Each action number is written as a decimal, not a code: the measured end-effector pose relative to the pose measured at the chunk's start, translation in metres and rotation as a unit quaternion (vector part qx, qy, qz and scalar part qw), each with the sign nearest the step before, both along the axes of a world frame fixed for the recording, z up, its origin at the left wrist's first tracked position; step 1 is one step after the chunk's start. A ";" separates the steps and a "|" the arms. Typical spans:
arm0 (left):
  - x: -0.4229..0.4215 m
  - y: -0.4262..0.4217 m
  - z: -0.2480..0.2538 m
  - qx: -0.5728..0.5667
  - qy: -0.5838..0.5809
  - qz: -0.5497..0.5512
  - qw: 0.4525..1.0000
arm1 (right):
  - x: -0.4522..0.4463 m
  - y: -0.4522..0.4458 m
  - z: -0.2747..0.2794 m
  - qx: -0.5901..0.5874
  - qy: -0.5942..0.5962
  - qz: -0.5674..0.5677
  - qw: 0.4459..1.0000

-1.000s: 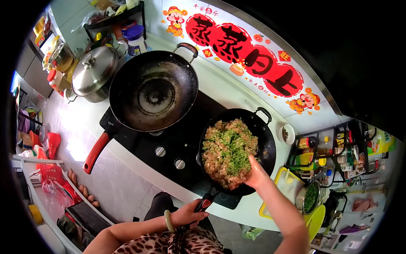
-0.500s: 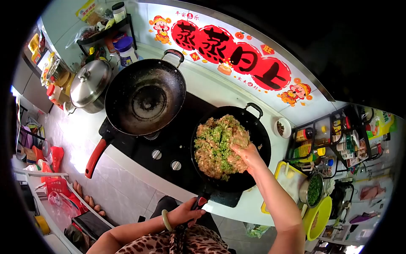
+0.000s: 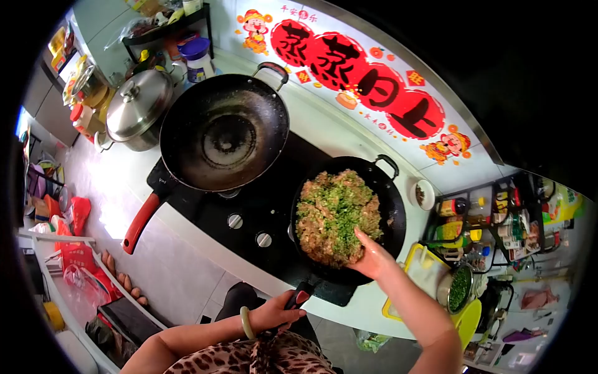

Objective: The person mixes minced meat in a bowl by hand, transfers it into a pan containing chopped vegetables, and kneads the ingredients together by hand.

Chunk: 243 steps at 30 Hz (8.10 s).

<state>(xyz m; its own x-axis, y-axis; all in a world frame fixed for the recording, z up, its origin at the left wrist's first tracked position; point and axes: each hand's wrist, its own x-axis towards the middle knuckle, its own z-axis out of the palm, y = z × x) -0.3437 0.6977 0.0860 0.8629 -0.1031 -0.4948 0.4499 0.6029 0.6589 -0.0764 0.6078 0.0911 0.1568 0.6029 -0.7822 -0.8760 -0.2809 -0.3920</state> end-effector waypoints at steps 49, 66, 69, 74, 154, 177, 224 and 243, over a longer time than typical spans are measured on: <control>-0.002 0.003 0.003 0.043 0.014 -0.030 0.999 | 0.021 0.023 0.022 -0.154 -0.654 0.378 0.637; -0.005 0.004 0.006 -0.004 0.042 -0.015 0.999 | 0.089 0.074 -0.021 -0.028 -0.530 0.553 0.642; -0.005 0.004 -0.004 -0.010 0.028 -0.009 1.000 | 0.072 0.065 -0.020 -0.101 -0.518 0.445 0.724; -0.004 0.006 -0.001 -0.011 0.032 -0.023 0.999 | 0.066 0.056 -0.011 -0.213 -0.497 0.473 0.695; -0.004 0.019 -0.013 0.014 -0.015 -0.031 0.999 | -0.034 0.116 0.025 0.004 -0.747 0.403 0.529; -0.005 0.018 -0.010 -0.008 -0.011 -0.009 1.000 | 0.015 0.117 0.032 -0.233 -0.596 0.744 0.192; -0.004 0.021 -0.004 -0.017 -0.006 -0.018 1.000 | -0.001 0.103 -0.011 -0.240 -0.614 0.626 0.417; -0.002 0.023 -0.004 -0.019 0.004 -0.036 0.999 | 0.025 0.022 0.071 -0.182 -0.635 0.651 0.375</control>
